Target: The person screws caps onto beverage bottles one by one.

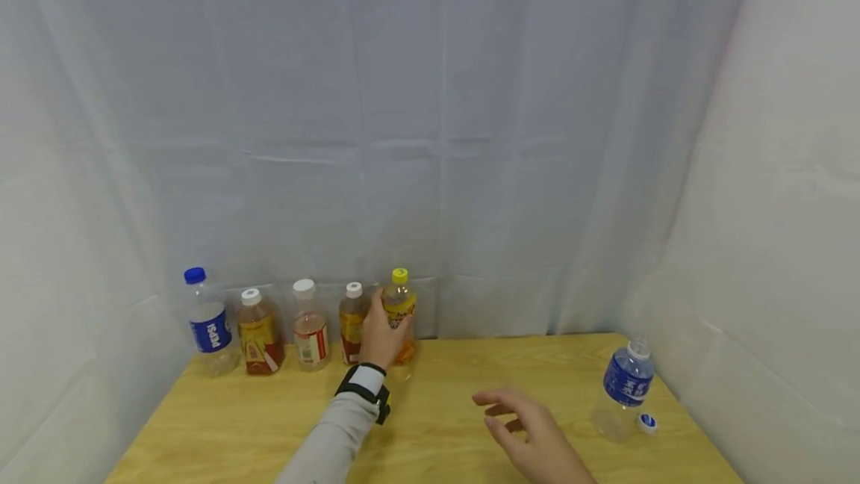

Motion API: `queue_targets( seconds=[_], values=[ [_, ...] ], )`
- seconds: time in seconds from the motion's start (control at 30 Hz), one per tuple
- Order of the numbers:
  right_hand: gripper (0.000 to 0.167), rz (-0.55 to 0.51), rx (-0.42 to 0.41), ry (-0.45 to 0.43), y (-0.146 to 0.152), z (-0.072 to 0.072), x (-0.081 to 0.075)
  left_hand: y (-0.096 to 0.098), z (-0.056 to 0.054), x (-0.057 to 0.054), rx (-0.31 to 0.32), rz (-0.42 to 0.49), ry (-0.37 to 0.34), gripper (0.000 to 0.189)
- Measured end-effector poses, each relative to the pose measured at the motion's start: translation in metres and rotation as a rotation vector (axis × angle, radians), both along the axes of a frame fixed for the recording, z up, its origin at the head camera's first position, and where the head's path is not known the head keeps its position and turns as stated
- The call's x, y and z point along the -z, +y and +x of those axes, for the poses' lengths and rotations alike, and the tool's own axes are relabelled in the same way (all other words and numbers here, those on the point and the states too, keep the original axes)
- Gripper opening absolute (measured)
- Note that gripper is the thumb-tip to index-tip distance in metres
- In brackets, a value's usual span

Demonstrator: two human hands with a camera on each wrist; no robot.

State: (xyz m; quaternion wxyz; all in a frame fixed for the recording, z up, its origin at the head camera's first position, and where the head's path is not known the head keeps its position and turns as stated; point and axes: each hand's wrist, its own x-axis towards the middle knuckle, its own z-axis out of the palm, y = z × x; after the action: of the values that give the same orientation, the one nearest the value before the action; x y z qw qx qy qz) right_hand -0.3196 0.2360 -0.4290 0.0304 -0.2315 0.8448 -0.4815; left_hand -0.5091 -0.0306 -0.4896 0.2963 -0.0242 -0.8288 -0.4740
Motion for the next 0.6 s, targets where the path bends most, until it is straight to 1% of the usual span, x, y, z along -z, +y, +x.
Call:
queue_targets(
  seconds=[0.1,0.17,0.23,0.27,0.33,0.4,0.47,0.53,0.57,0.6],
  values=[
    [0.028,-0.011,-0.008,-0.018,0.003,0.001,0.003,0.003,-0.001,0.001,0.0,-0.002,-0.007,0.079],
    [0.03,-0.003,0.0,-0.029,0.005,0.003,0.005,0.003,0.001,0.001,-0.002,-0.008,0.004,0.082],
    [0.034,-0.001,0.019,-0.046,0.009,0.004,0.008,0.006,0.006,-0.001,-0.005,-0.009,0.02,0.084],
    [0.036,0.001,0.029,-0.051,0.01,0.005,0.01,0.007,0.011,-0.001,-0.005,-0.012,0.024,0.084],
    [0.04,-0.005,0.046,-0.072,0.015,0.007,0.018,0.01,0.022,0.0,-0.006,-0.021,0.014,0.083],
    [0.041,-0.019,0.046,-0.094,0.022,0.009,0.029,0.016,0.039,0.003,-0.016,-0.036,0.013,0.081],
    [0.038,-0.029,0.038,-0.124,0.03,0.011,0.042,0.023,0.057,0.008,-0.032,-0.109,0.017,0.077],
    [0.035,-0.033,0.039,-0.158,0.041,0.011,0.056,0.033,0.073,0.013,-0.032,-0.21,0.048,0.069],
    [0.034,-0.037,0.046,-0.171,0.046,0.011,0.062,0.04,0.08,0.015,-0.02,-0.265,0.066,0.063],
    [0.033,-0.037,0.063,-0.185,0.053,0.011,0.067,0.047,0.086,0.015,0.008,-0.309,0.077,0.058]
  ],
)
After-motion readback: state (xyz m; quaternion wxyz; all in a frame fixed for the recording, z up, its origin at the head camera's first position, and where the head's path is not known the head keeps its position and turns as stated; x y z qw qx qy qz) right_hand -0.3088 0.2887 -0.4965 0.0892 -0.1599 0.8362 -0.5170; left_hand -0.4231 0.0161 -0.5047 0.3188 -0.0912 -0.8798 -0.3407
